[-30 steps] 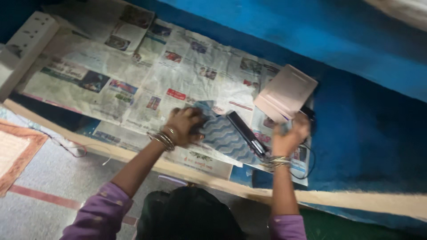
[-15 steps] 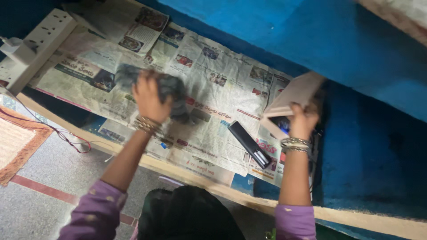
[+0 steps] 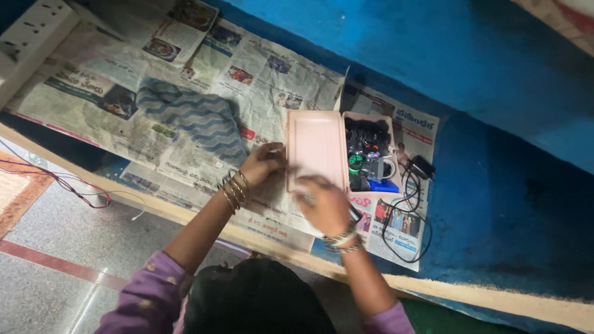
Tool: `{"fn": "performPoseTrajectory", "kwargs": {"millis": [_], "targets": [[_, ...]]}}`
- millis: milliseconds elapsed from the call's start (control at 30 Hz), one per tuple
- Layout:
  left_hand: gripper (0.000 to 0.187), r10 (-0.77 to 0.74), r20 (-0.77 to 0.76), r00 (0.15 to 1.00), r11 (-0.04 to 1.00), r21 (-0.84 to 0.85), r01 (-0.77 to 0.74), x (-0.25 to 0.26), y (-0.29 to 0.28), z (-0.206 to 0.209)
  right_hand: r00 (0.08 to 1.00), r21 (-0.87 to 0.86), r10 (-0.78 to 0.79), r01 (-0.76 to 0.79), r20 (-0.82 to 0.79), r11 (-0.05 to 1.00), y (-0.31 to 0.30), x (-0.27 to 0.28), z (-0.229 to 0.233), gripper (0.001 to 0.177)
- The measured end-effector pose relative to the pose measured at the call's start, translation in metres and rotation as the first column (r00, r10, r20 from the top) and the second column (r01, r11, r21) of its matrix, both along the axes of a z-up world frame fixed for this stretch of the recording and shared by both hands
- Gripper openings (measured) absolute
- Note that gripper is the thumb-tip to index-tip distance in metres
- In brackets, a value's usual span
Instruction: The person clears items and papers from a shelf, wipes the surface with a cloth, and organizes various items including a power strip, a remote control, and a smartphone.
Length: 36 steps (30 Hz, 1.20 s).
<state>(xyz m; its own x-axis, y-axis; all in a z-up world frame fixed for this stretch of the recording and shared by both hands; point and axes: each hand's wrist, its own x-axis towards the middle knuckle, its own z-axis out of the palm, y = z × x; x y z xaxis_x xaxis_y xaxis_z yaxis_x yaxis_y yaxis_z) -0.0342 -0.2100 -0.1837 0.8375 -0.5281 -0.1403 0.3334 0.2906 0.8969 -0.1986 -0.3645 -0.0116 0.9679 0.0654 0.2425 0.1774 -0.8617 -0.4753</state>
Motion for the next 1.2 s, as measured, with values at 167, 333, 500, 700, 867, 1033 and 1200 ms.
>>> {"fn": "performPoseTrajectory", "kwargs": {"millis": [167,333,500,700,867,1033,1200], "targets": [[0.056,0.024,-0.06,0.998,0.999,-0.047,-0.027,0.002,-0.008,-0.015,0.89,-0.181,-0.275,0.357,0.364,0.917,-0.124,-0.026,-0.003,0.05],[0.053,0.052,0.035,0.998,0.998,0.029,-0.053,0.002,-0.013,-0.01,0.952,-0.041,-0.286,0.292,0.113,0.956,-0.169,-0.05,-0.04,0.051],[0.062,0.07,-0.112,0.991,0.991,0.123,-0.056,-0.007,-0.024,0.034,0.859,0.07,-0.465,0.461,0.214,0.885,-0.151,-0.042,-0.051,0.042],[0.063,0.096,-0.128,0.987,0.995,0.025,-0.094,-0.03,-0.019,0.068,0.789,0.111,-0.496,0.492,0.364,0.864,-0.118,-0.069,-0.022,0.046],[0.063,-0.206,-0.296,0.933,0.828,-0.56,0.005,-0.075,-0.025,0.047,0.784,0.136,-0.395,0.378,0.479,0.916,-0.076,-0.107,-0.015,0.038],[0.063,-0.459,-0.264,0.848,0.474,-0.88,-0.018,-0.121,-0.019,0.044,0.823,0.077,-0.239,0.233,0.515,0.969,-0.058,-0.122,-0.034,0.03],[0.063,-0.466,-0.234,0.853,0.424,-0.906,-0.017,-0.132,-0.014,0.054,0.852,0.131,-0.219,0.178,0.476,0.975,-0.051,-0.123,-0.046,0.033]]}}
